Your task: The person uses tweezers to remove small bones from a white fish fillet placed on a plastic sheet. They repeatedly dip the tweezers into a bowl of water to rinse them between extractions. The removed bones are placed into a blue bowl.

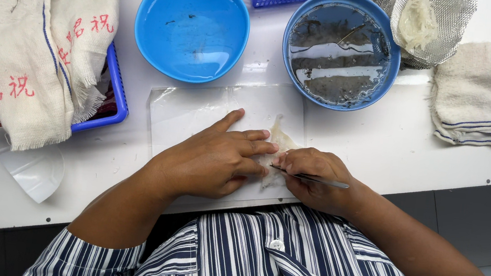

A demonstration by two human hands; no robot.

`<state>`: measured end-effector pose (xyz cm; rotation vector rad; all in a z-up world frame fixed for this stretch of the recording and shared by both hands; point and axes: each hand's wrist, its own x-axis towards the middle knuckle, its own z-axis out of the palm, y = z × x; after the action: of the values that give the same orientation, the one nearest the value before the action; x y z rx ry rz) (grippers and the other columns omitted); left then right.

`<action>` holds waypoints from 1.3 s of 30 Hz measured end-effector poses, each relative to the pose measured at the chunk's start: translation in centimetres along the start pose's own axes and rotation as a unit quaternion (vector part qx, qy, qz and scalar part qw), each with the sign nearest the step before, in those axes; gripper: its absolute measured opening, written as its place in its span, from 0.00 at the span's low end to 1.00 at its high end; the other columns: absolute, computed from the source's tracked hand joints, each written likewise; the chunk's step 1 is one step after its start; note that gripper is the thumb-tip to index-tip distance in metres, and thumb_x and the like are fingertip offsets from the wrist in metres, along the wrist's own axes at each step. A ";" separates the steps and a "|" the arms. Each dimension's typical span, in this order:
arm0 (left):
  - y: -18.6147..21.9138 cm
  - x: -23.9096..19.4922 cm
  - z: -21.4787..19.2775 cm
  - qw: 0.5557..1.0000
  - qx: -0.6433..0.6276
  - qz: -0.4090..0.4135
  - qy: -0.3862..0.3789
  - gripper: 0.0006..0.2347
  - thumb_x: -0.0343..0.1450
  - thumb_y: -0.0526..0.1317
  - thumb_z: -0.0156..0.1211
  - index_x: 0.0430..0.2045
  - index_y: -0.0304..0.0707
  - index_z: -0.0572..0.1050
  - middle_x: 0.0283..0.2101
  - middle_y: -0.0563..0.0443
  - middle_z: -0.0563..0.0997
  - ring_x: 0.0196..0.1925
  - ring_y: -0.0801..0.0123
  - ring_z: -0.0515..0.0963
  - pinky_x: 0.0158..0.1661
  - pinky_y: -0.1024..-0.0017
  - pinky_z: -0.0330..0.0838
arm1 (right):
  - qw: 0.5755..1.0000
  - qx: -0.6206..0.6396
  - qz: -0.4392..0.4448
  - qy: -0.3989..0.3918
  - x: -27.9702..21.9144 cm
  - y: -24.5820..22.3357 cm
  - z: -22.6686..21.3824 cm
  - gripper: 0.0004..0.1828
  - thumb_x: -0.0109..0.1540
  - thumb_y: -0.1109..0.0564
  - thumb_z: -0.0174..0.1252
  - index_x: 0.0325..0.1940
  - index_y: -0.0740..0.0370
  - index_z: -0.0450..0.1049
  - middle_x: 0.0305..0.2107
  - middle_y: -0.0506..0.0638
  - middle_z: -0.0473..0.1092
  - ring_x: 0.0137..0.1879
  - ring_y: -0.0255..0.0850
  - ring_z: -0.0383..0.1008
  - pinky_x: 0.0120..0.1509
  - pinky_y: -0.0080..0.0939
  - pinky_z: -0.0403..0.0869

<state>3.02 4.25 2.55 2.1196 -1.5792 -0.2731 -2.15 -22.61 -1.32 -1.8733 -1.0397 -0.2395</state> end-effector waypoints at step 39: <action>-0.9 0.0 0.6 0.995 0.061 -0.009 0.082 0.17 0.69 0.42 0.62 0.54 0.50 0.78 0.63 0.46 0.75 0.66 0.51 0.73 0.64 0.27 0.49 | 0.995 0.023 0.063 0.074 1.6 -0.2 -0.5 0.14 0.64 0.69 0.60 0.51 0.61 0.66 0.45 0.54 0.75 0.54 0.44 0.77 0.62 0.39 0.78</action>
<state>3.49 4.27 1.57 2.1869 -1.5150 -0.0073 -1.13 -22.06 -0.06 -1.8426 -0.8177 -0.2730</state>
